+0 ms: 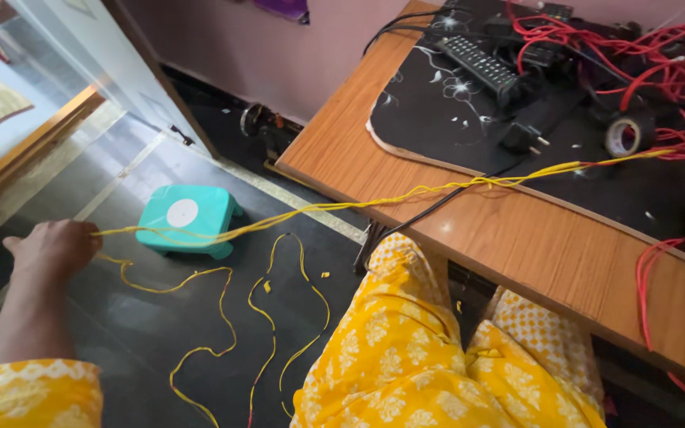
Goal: The person repairs electrical wires by twisting a red wire and a yellow wire together and wrapping the connection with black electrical tape. The person handles the wires and tape roll directly with their hands on a wooden table.
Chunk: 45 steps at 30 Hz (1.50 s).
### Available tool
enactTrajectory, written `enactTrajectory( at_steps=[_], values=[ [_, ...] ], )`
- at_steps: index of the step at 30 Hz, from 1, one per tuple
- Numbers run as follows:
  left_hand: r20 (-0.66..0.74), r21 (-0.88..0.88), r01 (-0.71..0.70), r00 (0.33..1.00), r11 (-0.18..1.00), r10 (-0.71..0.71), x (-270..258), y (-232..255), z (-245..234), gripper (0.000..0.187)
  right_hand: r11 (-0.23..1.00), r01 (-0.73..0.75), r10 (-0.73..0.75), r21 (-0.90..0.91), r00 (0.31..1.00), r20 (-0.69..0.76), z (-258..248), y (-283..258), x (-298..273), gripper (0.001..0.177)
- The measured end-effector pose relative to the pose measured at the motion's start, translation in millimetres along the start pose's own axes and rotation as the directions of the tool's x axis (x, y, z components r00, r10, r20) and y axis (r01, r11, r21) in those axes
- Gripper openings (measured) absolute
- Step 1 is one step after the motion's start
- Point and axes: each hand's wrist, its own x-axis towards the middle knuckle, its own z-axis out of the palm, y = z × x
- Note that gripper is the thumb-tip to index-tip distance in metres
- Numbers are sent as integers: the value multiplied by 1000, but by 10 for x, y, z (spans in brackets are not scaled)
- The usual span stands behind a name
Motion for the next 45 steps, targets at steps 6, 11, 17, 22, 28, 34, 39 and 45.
enactTrajectory(
  at_steps=[6, 11, 17, 22, 28, 34, 39, 45],
  values=[
    [180, -207, -82, 976, 975, 121, 156, 368, -210, 82, 988, 96, -80, 120, 989, -127, -154, -151, 10, 23],
    [-380, -258, -407, 877, 877, 295, -235, 1240, -1074, 85, 964, 119, -64, 237, 971, -229, -365, -703, 1, 15],
    [-858, -220, -911, 351, 350, 374, -1226, 2890, -2019, 32, 989, 78, -108, -127, 962, -250, -663, -1100, -113, 18],
    [-895, -253, -964, 201, -81, 397, -2170, 4166, -2297, 32, 992, 75, -105, -103, 938, -329, -803, -1547, -68, 13],
    [-777, -487, -836, 283, -252, 563, -2712, 5195, -2429, 26, 1000, 15, -14, 0, 929, -369, -904, -1792, -80, 11],
    [-414, -811, -537, 244, -233, 877, -2610, 5650, -2252, 25, 1000, 26, -26, -6, 911, -411, -937, -1791, -80, 11],
    [-113, -992, -69, 145, -104, 983, -2386, 5539, -2160, 28, 999, 9, -22, -33, 917, -398, -926, -1778, -88, 12],
    [-174, -977, -154, 203, -144, 964, -2248, 5376, -2056, 24, 994, 17, -54, -106, 934, -353, -961, -1840, -72, 10]
  ],
)
